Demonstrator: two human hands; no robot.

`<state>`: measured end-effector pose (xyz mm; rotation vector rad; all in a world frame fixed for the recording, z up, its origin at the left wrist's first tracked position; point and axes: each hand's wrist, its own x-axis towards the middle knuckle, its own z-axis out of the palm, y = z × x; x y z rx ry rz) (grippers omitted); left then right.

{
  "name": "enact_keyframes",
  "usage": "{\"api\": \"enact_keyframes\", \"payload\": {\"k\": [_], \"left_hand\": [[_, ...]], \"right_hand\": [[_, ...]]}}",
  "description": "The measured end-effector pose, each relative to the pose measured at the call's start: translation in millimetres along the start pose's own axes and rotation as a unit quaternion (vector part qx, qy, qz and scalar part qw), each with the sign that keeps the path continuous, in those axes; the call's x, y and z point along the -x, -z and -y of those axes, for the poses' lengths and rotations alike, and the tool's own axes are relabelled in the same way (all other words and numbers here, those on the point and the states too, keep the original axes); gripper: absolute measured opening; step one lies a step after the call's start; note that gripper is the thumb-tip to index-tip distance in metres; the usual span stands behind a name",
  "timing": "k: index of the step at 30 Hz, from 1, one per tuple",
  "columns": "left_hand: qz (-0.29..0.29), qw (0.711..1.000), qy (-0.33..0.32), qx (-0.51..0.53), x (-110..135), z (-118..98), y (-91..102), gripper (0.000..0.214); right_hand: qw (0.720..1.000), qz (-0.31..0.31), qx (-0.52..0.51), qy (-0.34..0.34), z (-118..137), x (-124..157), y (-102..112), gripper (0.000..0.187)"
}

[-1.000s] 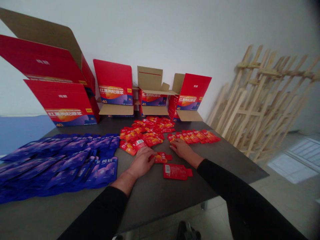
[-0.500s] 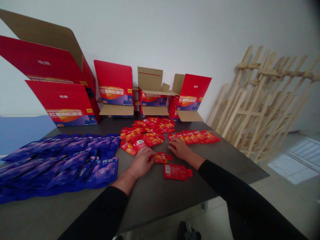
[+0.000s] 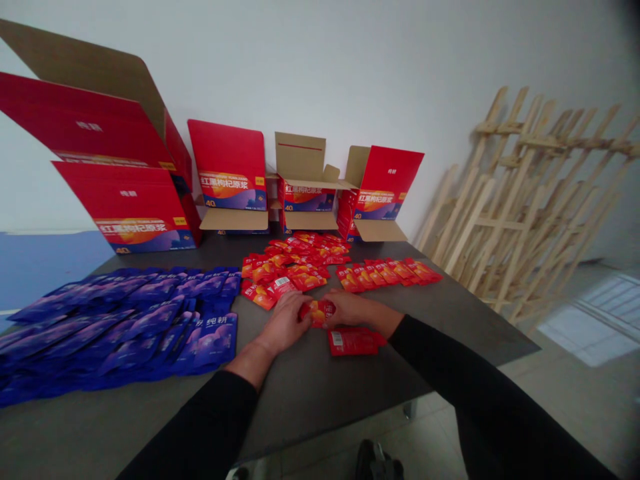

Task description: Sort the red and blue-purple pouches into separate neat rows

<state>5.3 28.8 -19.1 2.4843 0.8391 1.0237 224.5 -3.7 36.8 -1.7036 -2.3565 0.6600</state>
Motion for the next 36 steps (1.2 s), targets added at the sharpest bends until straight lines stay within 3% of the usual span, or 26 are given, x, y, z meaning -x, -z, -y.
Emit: {"api": "enact_keyframes", "payload": {"k": [4,7,12,15,18,21,24,30,33,36], "left_hand": [[-0.001,1.000,-0.005,-0.005,-0.1,0.1,-0.4,0.036],[0.000,1.000,-0.007,-0.011,-0.7,-1.9,2.0,0.036],[-0.003,1.000,-0.005,-0.011,-2.4,-7.5,7.7,0.031],[-0.007,1.000,0.010,-0.016,-2.2,-8.8,8.6,0.019],[-0.011,1.000,0.017,-0.007,-1.3,-8.3,8.4,0.010],[-0.040,0.999,0.029,0.008,-0.6,-7.4,8.6,0.013],[-0.073,0.996,0.043,0.024,-0.4,-6.4,9.0,0.016],[-0.113,0.992,0.049,0.039,0.3,-4.3,6.7,0.017],[-0.105,0.993,0.036,0.041,0.3,-4.1,5.3,0.015],[-0.090,0.995,0.025,0.040,-0.2,-4.9,5.6,0.018]], "right_hand": [[0.998,0.047,-0.043,-0.006,-3.5,3.8,12.6,0.035],[0.998,0.046,-0.053,0.003,-7.9,9.3,22.6,0.030],[0.998,-0.028,-0.059,0.023,-4.5,16.4,43.0,0.026],[0.987,-0.098,-0.125,0.013,2.3,15.8,50.7,0.026],[0.957,-0.162,-0.242,0.001,6.5,10.0,45.5,0.032],[0.917,-0.221,-0.331,0.003,8.8,1.8,27.0,0.036],[0.893,-0.236,-0.383,-0.012,13.8,-3.9,2.9,0.026],[0.925,-0.229,-0.303,-0.030,27.9,-4.9,-25.1,0.011],[0.935,-0.248,-0.252,-0.032,23.8,-3.0,-19.6,0.013],[0.927,-0.282,-0.241,-0.052,4.1,0.4,-2.4,0.021]]}}
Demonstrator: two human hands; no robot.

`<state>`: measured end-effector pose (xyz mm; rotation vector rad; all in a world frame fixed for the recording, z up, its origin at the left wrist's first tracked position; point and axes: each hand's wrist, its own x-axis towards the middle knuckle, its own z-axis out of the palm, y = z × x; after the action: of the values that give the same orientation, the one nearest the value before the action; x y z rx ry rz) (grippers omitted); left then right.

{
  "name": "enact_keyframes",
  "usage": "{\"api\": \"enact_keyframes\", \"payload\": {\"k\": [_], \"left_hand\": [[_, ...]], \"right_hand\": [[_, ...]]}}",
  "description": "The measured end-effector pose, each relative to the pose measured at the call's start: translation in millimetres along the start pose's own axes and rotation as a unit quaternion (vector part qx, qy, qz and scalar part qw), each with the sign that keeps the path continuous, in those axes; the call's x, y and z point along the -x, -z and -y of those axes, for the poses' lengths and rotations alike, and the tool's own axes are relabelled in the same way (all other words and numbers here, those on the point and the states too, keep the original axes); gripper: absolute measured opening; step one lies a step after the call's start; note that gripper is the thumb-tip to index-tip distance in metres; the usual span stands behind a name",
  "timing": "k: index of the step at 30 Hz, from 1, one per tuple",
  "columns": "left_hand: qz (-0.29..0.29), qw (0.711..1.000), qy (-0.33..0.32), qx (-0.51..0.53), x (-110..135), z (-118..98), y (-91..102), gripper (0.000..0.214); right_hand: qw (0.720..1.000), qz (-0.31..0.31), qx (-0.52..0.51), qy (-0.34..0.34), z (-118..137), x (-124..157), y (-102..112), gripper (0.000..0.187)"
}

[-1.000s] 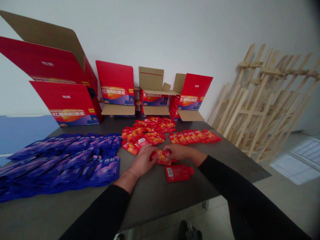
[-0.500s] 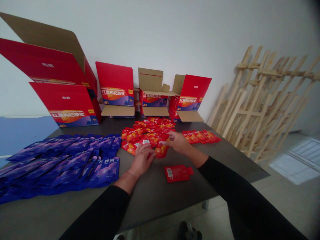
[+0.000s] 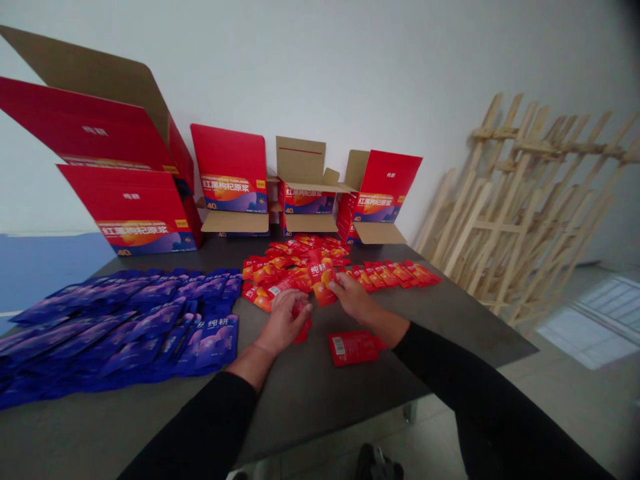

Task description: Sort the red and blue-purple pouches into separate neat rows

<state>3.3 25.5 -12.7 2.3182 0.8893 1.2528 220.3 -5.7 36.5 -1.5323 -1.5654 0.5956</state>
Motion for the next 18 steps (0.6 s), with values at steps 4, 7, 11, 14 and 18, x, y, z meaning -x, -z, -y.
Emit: {"api": "enact_keyframes", "payload": {"k": [4,7,11,14,18], "left_hand": [[0.012,1.000,-0.007,-0.004,-0.7,-1.9,1.5,0.019],[0.018,1.000,-0.008,-0.002,-0.6,-2.3,2.0,0.018],[0.021,1.000,-0.010,-0.006,0.0,-1.5,1.3,0.019],[0.025,1.000,-0.011,-0.011,-0.1,-1.6,0.7,0.018],[0.033,0.999,-0.010,-0.012,-0.6,-3.1,1.2,0.016]], "right_hand": [[0.990,-0.100,0.028,-0.092,-28.9,-20.3,43.6,0.026],[0.967,-0.129,0.140,-0.172,-54.9,-31.6,70.1,0.028],[0.931,-0.109,0.268,-0.222,-77.3,-39.2,83.6,0.027],[0.926,-0.094,0.290,-0.223,-83.5,-44.0,82.5,0.026],[0.919,-0.072,0.319,-0.219,-85.2,-49.6,78.6,0.026]]}}
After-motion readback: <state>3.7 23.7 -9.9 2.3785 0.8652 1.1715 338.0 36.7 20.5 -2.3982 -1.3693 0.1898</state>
